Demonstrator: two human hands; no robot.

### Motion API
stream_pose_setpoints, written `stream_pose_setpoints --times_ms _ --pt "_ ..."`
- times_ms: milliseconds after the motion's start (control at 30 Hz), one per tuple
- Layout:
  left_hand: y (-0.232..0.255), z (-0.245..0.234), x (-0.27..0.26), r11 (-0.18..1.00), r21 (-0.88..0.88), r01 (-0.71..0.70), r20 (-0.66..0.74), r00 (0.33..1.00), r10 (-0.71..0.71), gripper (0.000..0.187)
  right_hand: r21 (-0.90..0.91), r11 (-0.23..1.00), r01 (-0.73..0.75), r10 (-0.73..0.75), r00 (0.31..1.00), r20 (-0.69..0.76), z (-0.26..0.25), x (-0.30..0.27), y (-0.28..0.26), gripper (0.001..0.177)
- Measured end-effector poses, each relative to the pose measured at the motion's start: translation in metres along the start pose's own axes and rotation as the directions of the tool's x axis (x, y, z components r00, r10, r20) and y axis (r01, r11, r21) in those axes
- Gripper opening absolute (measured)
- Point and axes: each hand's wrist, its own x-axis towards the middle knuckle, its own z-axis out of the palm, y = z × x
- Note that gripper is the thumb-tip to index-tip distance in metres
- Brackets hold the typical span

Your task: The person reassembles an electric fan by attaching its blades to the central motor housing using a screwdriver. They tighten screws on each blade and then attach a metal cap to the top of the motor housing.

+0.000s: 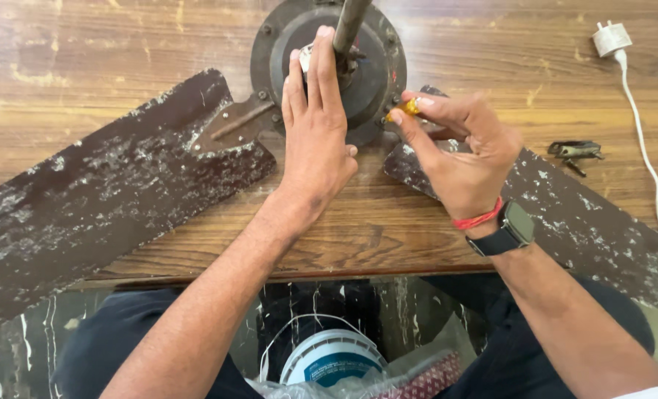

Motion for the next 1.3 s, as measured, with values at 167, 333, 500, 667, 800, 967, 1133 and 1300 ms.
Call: stream_pose_setpoints --times_ms 167,333,500,667,800,967,1133,1300 --pt "0.007 -0.007 0.001 1.000 -0.024 0.020 0.020 1.000 -0.019 0.135 -0.006 0.999 -0.036 0.036 0.999 -0.028 0.001 0.002 -0.001 0.025" --pt "0.012 -0.014 0.005 0.998 -0.024 0.057 0.077 0.995 -0.055 0.136 0.139 0.978 -0.156 0.167 0.984 -0.068 -0.004 0.009 -0.005 0.031" --pt "0.012 -0.017 0.007 0.998 -0.018 0.063 0.098 0.993 -0.061 0.139 0.209 0.947 -0.244 0.269 0.958 -0.103 -0.021 0.016 -0.007 0.031" --pt "0.012 -0.017 0.009 0.995 0.009 0.103 0.147 0.984 -0.103 0.142 0.319 0.901 -0.295 0.338 0.937 -0.090 -0.032 0.022 0.010 0.025" --pt "0.011 -0.020 0.009 0.995 -0.011 0.102 0.158 0.982 -0.099 0.142 0.438 0.781 -0.445 0.510 0.859 -0.036 -0.040 0.023 0.024 0.020" --pt "0.007 -0.025 0.012 0.998 -0.023 0.052 0.123 0.991 -0.049 0.137 0.340 0.734 -0.588 0.615 0.787 0.034 -0.058 0.026 0.036 0.021" --pt "0.002 -0.032 0.015 0.999 -0.033 0.022 0.106 0.994 -0.018 0.121 -0.269 0.801 -0.535 0.580 0.806 0.122 -0.100 0.034 0.057 0.030" --pt "0.001 -0.039 0.019 0.997 -0.071 0.031 0.084 0.996 -0.025 0.102 -0.727 0.487 -0.484 0.676 0.736 -0.037 -0.160 0.034 0.080 0.024"
